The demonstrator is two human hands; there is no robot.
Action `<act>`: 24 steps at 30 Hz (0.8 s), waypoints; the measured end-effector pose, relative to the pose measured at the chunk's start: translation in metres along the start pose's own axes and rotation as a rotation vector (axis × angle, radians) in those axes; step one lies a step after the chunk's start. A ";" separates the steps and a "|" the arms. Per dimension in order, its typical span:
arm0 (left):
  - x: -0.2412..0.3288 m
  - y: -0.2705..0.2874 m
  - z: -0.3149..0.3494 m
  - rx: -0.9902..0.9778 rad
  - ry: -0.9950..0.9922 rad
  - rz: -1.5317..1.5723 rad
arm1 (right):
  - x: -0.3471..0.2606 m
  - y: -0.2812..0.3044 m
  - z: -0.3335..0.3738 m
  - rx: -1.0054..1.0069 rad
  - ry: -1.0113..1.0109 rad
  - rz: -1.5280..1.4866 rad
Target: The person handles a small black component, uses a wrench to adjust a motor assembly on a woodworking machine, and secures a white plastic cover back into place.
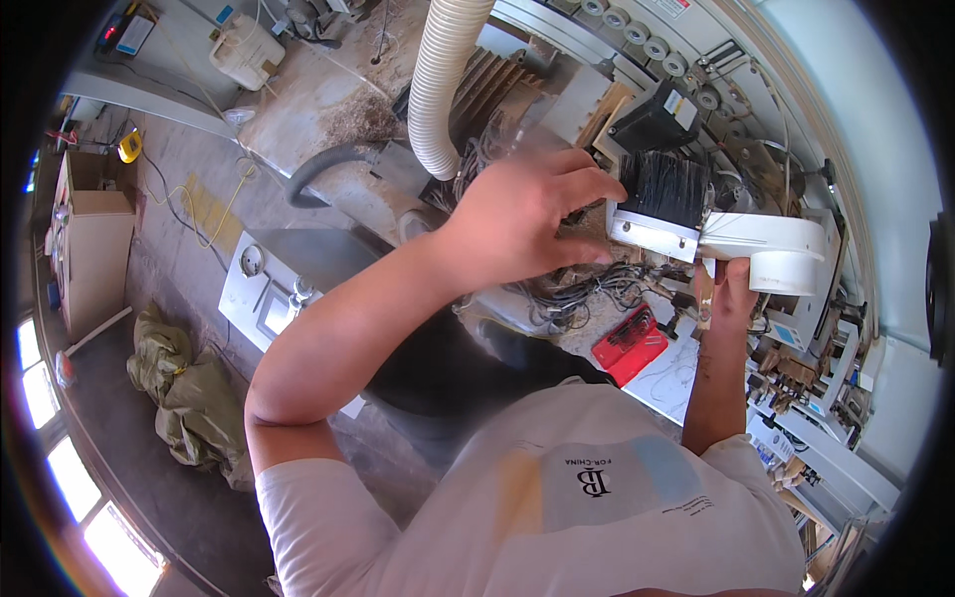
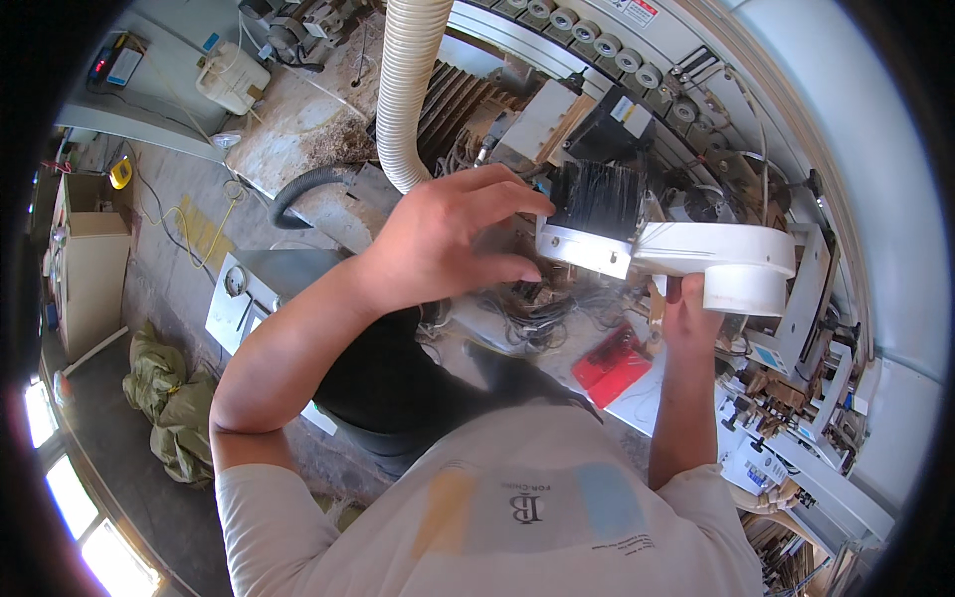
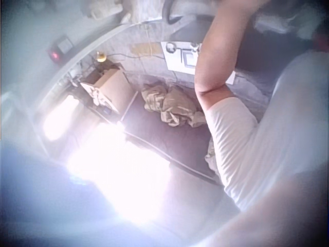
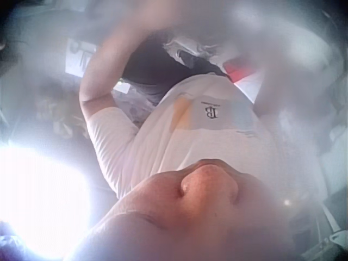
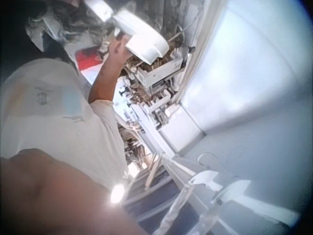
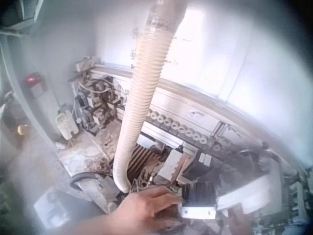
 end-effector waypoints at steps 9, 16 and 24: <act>0.017 -0.028 -0.013 0.175 0.012 0.046 | 0.010 0.019 0.005 0.007 0.000 -0.072; -0.004 -0.036 -0.009 0.045 0.094 0.339 | 0.010 0.017 0.011 -0.041 -0.048 -0.122; -0.004 -0.028 -0.015 -0.007 0.247 0.617 | -0.036 -0.022 0.000 -0.408 0.121 -0.298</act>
Point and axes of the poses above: each hand's wrist, its own z-axis away from the middle knuckle, its own y-axis out of the back of the hand, x = y × z, the point moved 3 cm from there along -z, towards the middle knuckle, and after that the axes turned 2 degrees about x, right-handed, at the moved point
